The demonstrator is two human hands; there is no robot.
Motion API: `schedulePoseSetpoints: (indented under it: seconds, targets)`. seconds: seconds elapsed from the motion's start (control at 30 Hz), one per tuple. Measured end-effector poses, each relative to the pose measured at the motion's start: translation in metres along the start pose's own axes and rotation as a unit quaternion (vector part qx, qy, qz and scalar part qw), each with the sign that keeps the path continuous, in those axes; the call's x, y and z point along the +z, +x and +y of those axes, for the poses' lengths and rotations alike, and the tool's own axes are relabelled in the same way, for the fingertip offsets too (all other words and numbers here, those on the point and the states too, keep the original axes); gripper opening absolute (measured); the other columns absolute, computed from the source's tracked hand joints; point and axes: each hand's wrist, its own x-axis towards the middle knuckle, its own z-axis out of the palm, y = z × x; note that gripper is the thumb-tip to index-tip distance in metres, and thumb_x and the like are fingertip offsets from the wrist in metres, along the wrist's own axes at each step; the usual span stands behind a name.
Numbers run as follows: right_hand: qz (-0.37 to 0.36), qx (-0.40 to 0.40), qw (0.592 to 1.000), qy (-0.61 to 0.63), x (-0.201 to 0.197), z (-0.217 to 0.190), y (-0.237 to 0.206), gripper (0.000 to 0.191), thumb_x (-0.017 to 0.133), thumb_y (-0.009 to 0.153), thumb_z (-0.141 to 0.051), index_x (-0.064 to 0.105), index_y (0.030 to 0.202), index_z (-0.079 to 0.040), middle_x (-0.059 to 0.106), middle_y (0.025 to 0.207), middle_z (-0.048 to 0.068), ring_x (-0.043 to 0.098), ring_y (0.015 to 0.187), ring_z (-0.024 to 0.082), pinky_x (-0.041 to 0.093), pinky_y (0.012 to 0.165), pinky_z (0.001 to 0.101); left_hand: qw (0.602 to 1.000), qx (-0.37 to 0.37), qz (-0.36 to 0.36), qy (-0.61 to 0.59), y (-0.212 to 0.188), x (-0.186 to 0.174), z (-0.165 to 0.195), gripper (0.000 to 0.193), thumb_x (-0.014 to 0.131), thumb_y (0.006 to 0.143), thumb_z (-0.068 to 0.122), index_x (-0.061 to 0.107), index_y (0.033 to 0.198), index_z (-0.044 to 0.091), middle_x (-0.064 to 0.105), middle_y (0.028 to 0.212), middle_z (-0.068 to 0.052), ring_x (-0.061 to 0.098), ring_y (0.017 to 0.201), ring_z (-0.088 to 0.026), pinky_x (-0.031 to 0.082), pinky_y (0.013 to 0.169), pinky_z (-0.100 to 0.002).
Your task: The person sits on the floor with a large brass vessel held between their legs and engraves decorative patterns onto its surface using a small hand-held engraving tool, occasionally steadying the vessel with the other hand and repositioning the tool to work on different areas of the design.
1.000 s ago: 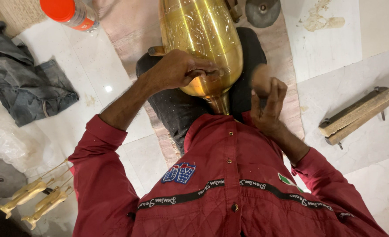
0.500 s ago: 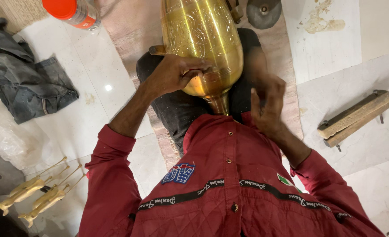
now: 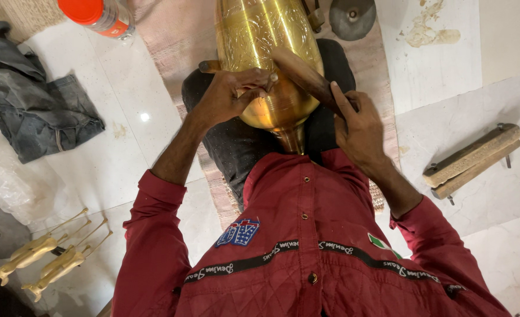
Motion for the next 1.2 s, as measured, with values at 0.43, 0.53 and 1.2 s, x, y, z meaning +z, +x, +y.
schedulePoseSetpoints:
  seconds: [0.43, 0.53, 1.2]
  targets:
    - [0.077, -0.143, 0.986, 0.024, -0.029, -0.029, 0.028, 0.065, 0.067, 0.099, 0.005, 0.048, 0.159, -0.013, 0.053, 0.133, 0.021, 0.061, 0.114, 0.034, 0.056, 0.093, 0.0434, 0.999, 0.021, 0.033, 0.008, -0.007, 0.006, 0.002, 0.037, 0.071, 0.099, -0.005, 0.066, 0.134, 0.007, 0.075, 0.126, -0.014, 0.078, 0.109, -0.022, 0.067, 0.095, -0.034]
    - [0.053, -0.146, 0.987, -0.028, -0.037, -0.037, 0.034, 0.063, 0.069, 0.097, 0.005, 0.056, 0.156, -0.013, 0.056, 0.127, 0.020, 0.061, 0.107, 0.034, 0.054, 0.091, 0.0441, 0.998, 0.010, 0.056, -0.015, -0.010, 0.008, 0.004, 0.042, 0.069, 0.098, -0.006, 0.063, 0.138, 0.004, 0.075, 0.125, -0.014, 0.077, 0.109, -0.023, 0.066, 0.099, -0.036]
    - [0.075, -0.023, 0.996, 0.044, -0.018, -0.018, 0.010, 0.071, 0.067, 0.094, 0.004, 0.048, 0.160, -0.016, 0.055, 0.128, 0.021, 0.064, 0.112, 0.034, 0.056, 0.092, 0.0402, 0.944, 0.000, 0.272, -0.185, -0.019, 0.016, 0.004, 0.029, 0.067, 0.103, -0.002, 0.062, 0.131, -0.001, 0.075, 0.116, -0.014, 0.076, 0.103, -0.019, 0.067, 0.092, -0.035]
